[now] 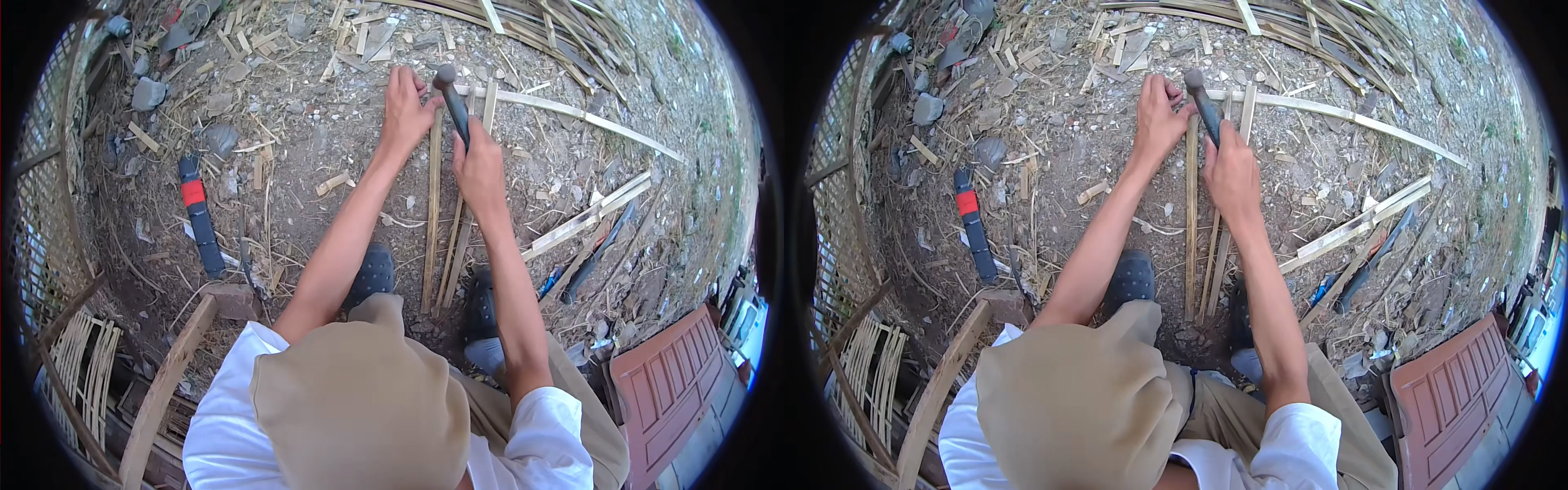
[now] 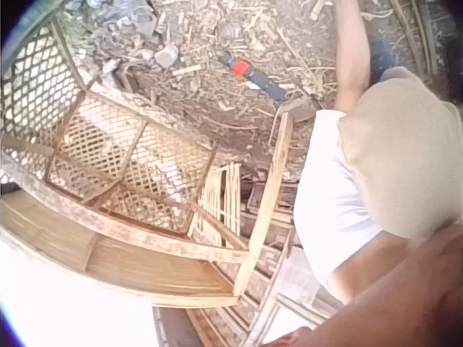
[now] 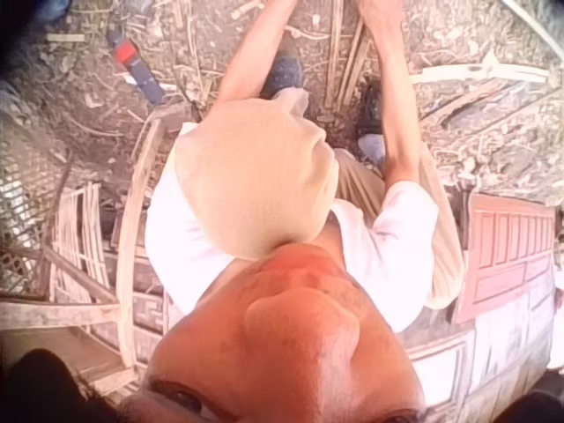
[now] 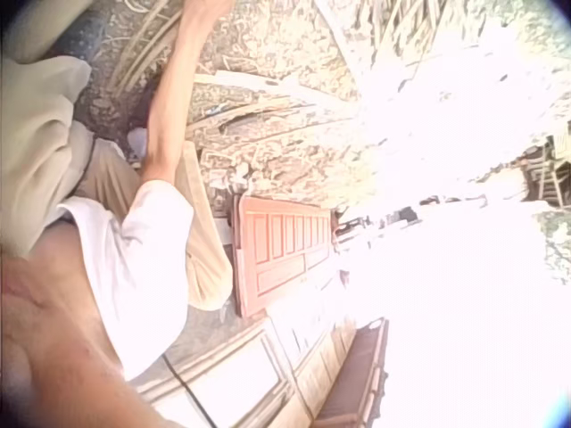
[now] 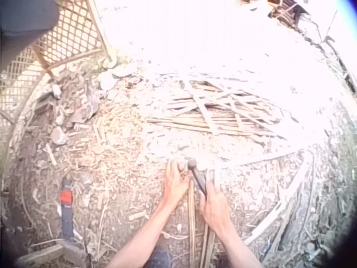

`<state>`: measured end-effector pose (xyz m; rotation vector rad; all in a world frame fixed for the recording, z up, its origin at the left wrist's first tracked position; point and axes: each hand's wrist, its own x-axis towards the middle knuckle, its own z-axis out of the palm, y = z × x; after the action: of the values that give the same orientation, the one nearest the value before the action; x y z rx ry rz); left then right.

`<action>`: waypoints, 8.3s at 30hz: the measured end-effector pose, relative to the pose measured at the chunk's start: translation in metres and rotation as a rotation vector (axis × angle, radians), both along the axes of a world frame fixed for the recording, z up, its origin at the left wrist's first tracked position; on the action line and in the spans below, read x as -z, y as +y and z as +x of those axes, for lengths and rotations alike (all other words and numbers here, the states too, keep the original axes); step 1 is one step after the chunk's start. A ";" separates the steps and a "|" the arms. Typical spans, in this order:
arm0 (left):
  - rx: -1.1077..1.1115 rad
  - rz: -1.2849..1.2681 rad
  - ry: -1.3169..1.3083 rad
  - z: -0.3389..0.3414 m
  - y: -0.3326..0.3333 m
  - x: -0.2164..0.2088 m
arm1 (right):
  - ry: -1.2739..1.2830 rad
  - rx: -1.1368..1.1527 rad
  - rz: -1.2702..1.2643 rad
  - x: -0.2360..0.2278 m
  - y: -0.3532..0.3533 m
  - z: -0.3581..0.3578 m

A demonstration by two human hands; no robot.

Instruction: The person constructs a wooden frame by placing thin bamboo strips onto a horizontal support, positioning small wooden blocks at the joints, and securing them using a hammer and nails.

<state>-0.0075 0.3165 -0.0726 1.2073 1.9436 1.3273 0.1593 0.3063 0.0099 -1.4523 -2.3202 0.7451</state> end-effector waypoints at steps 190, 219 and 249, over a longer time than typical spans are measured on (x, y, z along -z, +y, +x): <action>0.122 -0.291 -0.748 -0.055 0.024 -0.008 | 0.066 0.309 -0.034 0.012 -0.029 0.005; 0.093 -0.271 -0.774 -0.051 0.012 0.009 | -0.244 0.508 -0.467 -0.047 0.084 0.123; 0.081 -0.076 -1.021 -0.046 0.011 -0.010 | 0.460 0.258 -0.031 0.051 0.033 -0.059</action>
<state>-0.0531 0.3272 -0.0622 0.3871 1.1631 1.4027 0.1007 0.3394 -0.0414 -1.3821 -1.7492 0.9270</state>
